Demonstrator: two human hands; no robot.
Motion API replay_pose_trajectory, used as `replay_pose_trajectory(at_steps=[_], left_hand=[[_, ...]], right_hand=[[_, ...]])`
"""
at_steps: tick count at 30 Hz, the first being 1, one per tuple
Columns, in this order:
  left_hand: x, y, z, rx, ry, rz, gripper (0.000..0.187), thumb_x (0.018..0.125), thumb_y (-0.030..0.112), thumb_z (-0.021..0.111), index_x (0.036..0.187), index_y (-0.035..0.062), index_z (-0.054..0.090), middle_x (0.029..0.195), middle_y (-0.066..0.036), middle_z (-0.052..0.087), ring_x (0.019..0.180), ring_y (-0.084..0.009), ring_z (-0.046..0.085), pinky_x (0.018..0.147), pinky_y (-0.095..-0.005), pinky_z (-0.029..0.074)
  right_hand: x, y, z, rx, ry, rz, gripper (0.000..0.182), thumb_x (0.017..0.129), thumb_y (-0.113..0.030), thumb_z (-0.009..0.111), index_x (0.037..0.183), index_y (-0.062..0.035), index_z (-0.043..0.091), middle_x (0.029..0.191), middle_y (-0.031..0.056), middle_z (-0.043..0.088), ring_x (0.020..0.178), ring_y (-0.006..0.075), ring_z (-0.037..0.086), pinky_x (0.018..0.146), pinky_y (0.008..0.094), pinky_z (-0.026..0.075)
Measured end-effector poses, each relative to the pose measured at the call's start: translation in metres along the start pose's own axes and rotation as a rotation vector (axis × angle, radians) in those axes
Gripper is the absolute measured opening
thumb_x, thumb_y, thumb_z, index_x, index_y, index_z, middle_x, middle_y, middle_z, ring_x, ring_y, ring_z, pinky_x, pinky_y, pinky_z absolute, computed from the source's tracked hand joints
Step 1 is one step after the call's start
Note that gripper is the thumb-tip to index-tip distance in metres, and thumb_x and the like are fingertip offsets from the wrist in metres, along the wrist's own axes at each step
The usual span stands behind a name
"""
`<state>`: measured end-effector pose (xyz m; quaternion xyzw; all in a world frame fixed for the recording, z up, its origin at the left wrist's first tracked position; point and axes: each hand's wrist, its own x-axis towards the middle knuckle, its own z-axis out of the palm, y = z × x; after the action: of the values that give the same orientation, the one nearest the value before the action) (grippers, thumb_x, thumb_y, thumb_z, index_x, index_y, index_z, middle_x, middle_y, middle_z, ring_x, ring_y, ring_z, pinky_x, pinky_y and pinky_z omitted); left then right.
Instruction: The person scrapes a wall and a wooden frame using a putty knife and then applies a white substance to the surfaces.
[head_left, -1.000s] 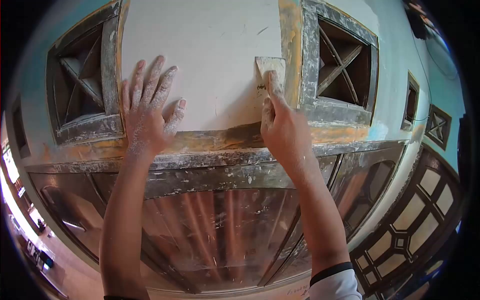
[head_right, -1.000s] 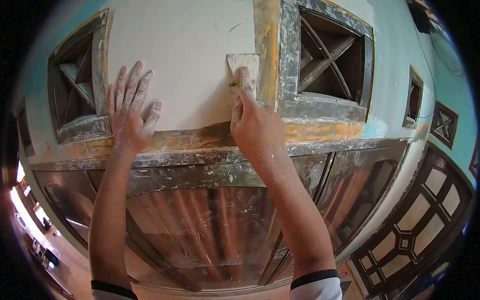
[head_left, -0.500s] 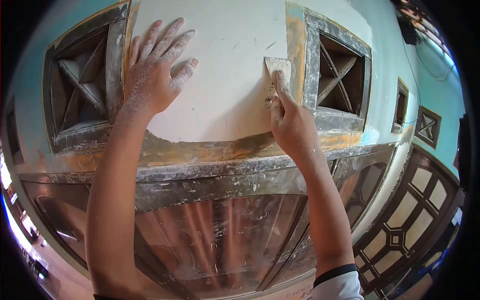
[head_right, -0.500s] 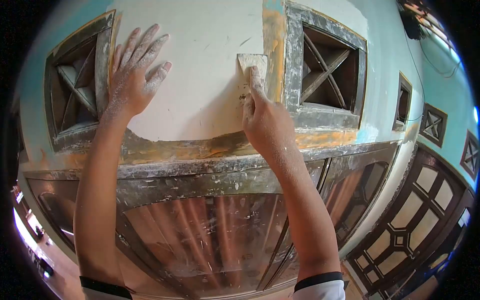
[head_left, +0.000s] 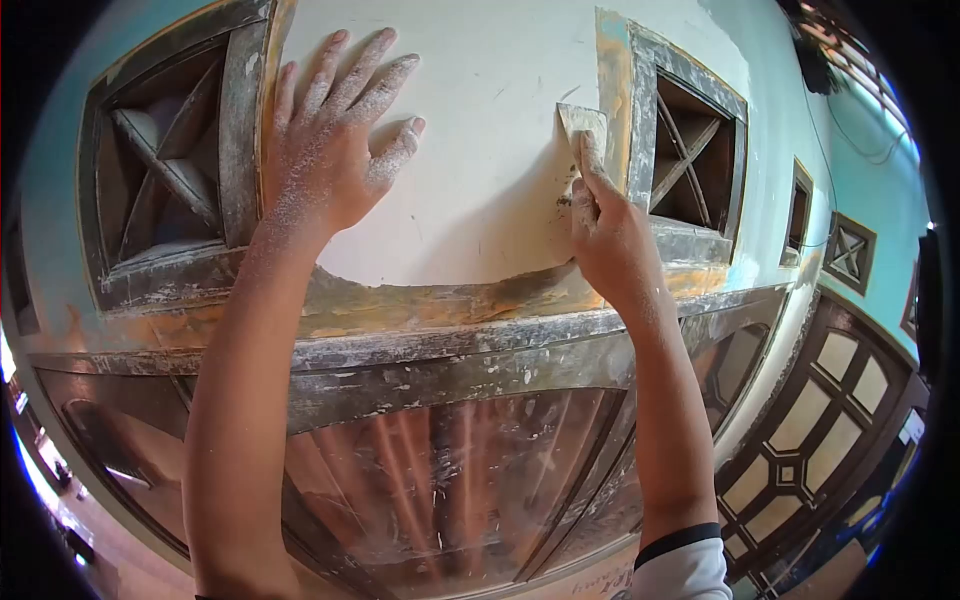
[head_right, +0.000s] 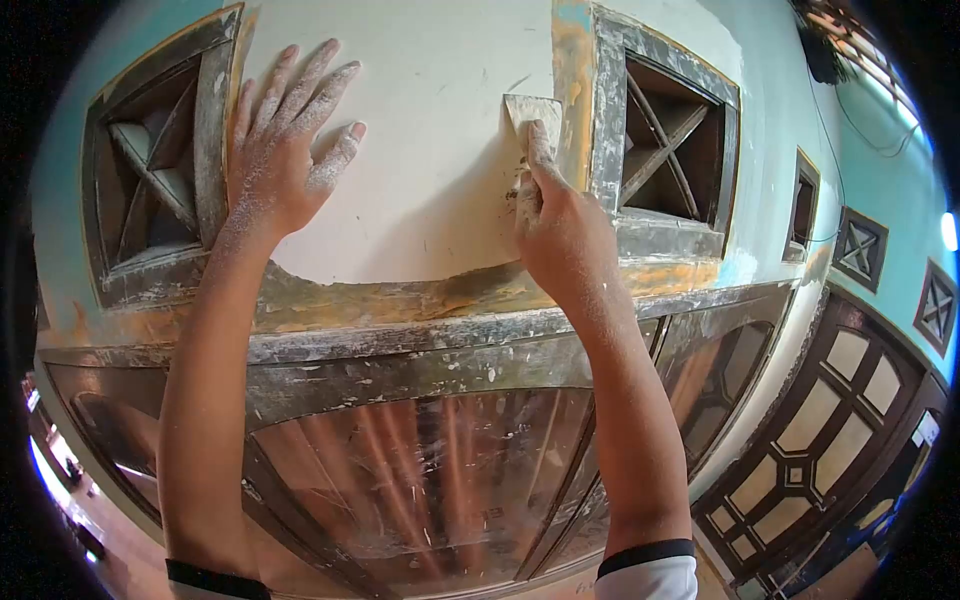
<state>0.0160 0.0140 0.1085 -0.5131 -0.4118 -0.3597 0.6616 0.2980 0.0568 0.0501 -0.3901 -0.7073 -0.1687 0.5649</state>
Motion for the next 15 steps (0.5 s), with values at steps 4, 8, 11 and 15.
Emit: replay_pose_trajectory(at_steps=[4,8,11,15], left_hand=[[0.001,0.003,-0.004,0.001,-0.017,-0.008,0.057,0.104,0.046,0.056,0.157,0.0279,0.049,0.170,0.004,0.036,0.159,-0.0250,0.028,0.130,-0.0523,0.017],[0.001,0.001,-0.002,0.010,-0.013,-0.005,0.057,0.103,0.046,0.057,0.157,0.0289,0.050,0.170,0.004,0.036,0.159,-0.0243,0.028,0.130,-0.0517,0.016],[-0.001,0.002,-0.004,0.010,-0.018,-0.019,0.056,0.103,0.046,0.057,0.156,0.0294,0.050,0.170,0.004,0.036,0.159,-0.0242,0.027,0.131,-0.0513,0.016],[0.001,0.003,-0.006,-0.004,-0.024,-0.023,0.056,0.103,0.046,0.058,0.156,0.0291,0.051,0.170,0.004,0.037,0.159,-0.0243,0.027,0.131,-0.0511,0.016]], right_hand=[[0.035,0.008,-0.003,0.062,0.037,-0.044,0.048,0.110,-0.026,0.049,0.157,-0.0153,0.050,0.069,0.0231,0.064,0.050,0.0289,0.063,0.060,0.0426,0.054],[0.044,0.008,-0.005,0.063,0.019,-0.036,0.048,0.110,-0.027,0.047,0.155,-0.0118,0.051,0.065,0.0201,0.064,0.045,0.0234,0.061,0.056,0.0401,0.054],[0.046,0.007,-0.005,0.051,0.006,-0.033,0.048,0.110,-0.028,0.047,0.155,-0.0113,0.052,0.069,0.0204,0.066,0.045,0.0235,0.062,0.056,0.0391,0.055],[0.077,0.002,-0.016,0.030,-0.035,-0.002,0.051,0.110,-0.029,0.047,0.159,-0.0144,0.047,0.074,0.0210,0.069,0.046,0.0245,0.063,0.056,0.0390,0.056]])
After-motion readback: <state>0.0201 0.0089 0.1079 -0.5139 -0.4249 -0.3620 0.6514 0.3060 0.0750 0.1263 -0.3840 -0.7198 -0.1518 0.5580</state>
